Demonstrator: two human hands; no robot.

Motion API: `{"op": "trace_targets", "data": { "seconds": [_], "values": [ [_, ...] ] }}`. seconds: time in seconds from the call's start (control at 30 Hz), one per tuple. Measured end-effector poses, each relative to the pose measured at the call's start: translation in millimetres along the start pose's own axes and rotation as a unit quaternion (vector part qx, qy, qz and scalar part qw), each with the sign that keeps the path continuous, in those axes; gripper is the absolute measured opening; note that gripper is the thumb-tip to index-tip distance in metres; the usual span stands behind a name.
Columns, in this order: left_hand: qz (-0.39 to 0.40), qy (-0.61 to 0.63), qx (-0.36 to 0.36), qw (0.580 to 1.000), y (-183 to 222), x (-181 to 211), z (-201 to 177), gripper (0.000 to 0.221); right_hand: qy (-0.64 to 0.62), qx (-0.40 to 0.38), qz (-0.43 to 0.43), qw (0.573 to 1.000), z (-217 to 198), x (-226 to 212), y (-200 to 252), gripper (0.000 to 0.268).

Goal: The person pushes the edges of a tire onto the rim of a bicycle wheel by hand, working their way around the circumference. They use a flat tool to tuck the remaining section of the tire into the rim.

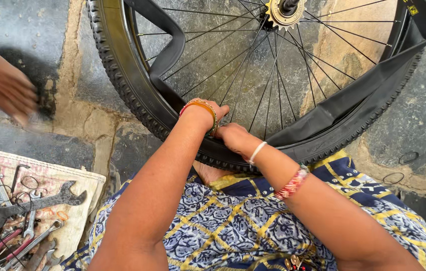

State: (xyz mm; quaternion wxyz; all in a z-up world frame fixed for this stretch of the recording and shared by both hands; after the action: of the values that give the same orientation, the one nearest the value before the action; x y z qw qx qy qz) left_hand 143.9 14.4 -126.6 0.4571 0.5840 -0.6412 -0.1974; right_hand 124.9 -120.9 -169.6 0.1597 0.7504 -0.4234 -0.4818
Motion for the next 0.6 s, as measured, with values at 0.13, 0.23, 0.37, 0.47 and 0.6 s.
{"op": "trace_targets", "data": {
  "seconds": [0.13,0.23,0.37,0.47,0.6],
  "values": [
    [0.023,-0.056,-0.032,0.998,5,4,-6,0.048,-0.344,-0.081,0.122,0.928,-8,40,-12,0.027],
    [0.023,-0.07,-0.045,0.996,22,16,-13,0.069,0.179,0.047,-0.184,0.965,7,23,-20,0.024],
    [0.031,-0.097,-0.028,0.994,24,15,-14,0.075,0.094,0.028,-0.069,0.993,9,11,-13,0.028],
    [0.01,-0.022,0.014,1.0,22,12,-13,0.044,-0.34,-0.132,0.025,0.931,-8,17,7,0.03],
    [0.04,-0.088,-0.023,0.995,29,20,-18,0.08,-0.028,0.052,-0.06,0.996,-12,-3,9,0.034]
  ]
}}
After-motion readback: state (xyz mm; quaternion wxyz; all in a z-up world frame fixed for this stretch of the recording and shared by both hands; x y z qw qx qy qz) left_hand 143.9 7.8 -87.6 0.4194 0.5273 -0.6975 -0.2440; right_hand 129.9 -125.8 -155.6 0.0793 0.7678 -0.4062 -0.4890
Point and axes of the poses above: each hand's wrist, its own y-axis away from the middle knuckle, its own z-axis out of the palm, x = y × z, the point moved 4 cm from there along -y, towards the middle knuckle, and after that the axes turned 13 degrees about z, right-handed, at the moved point
